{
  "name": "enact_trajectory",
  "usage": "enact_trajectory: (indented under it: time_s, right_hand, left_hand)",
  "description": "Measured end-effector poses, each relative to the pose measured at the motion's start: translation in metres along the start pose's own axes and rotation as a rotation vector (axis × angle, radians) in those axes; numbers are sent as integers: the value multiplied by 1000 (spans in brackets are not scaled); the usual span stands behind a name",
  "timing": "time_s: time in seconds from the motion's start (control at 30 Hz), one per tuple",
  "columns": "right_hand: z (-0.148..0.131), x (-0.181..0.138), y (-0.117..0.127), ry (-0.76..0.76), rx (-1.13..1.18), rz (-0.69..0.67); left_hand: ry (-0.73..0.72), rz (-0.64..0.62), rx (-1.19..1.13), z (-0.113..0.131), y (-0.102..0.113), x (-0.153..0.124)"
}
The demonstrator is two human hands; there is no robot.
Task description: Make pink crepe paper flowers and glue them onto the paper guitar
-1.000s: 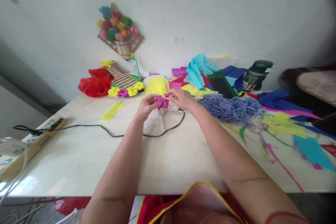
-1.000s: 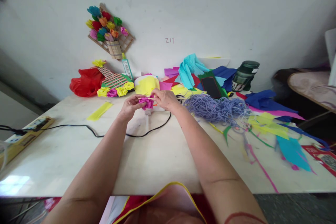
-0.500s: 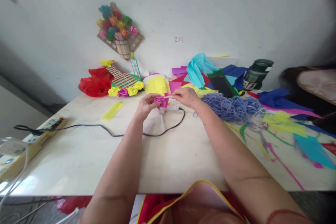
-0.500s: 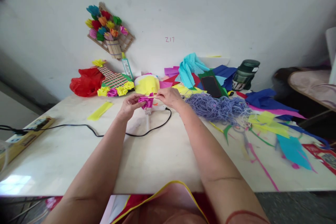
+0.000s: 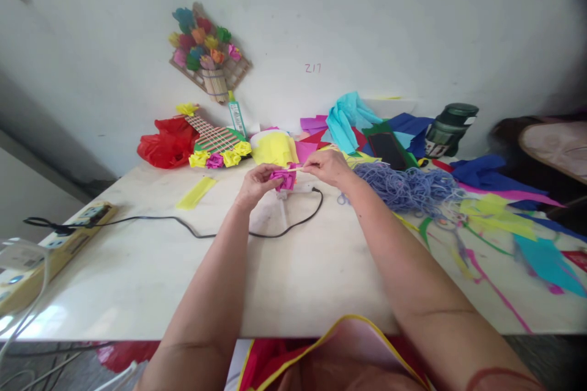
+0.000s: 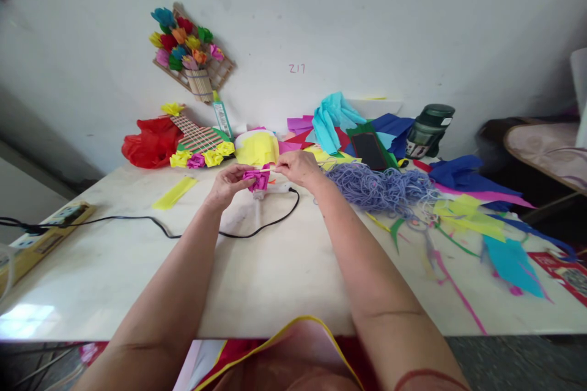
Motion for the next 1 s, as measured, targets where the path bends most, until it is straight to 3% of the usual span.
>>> enact_trajectory:
  time_s: [1.0]
  right_hand:
    - [-6, -3, 3, -29, -39, 43]
  left_hand:
    - [9, 25, -4, -5, 4, 0]
Point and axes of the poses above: each hand's wrist, its own x-axis towards the middle knuckle, its own y-axis out of the back of the hand, z = x × y, the point moved 5 cm from there along x, towards the middle knuckle, and after that the axes turned 15 degrees about -y, right-handed, at the moved point
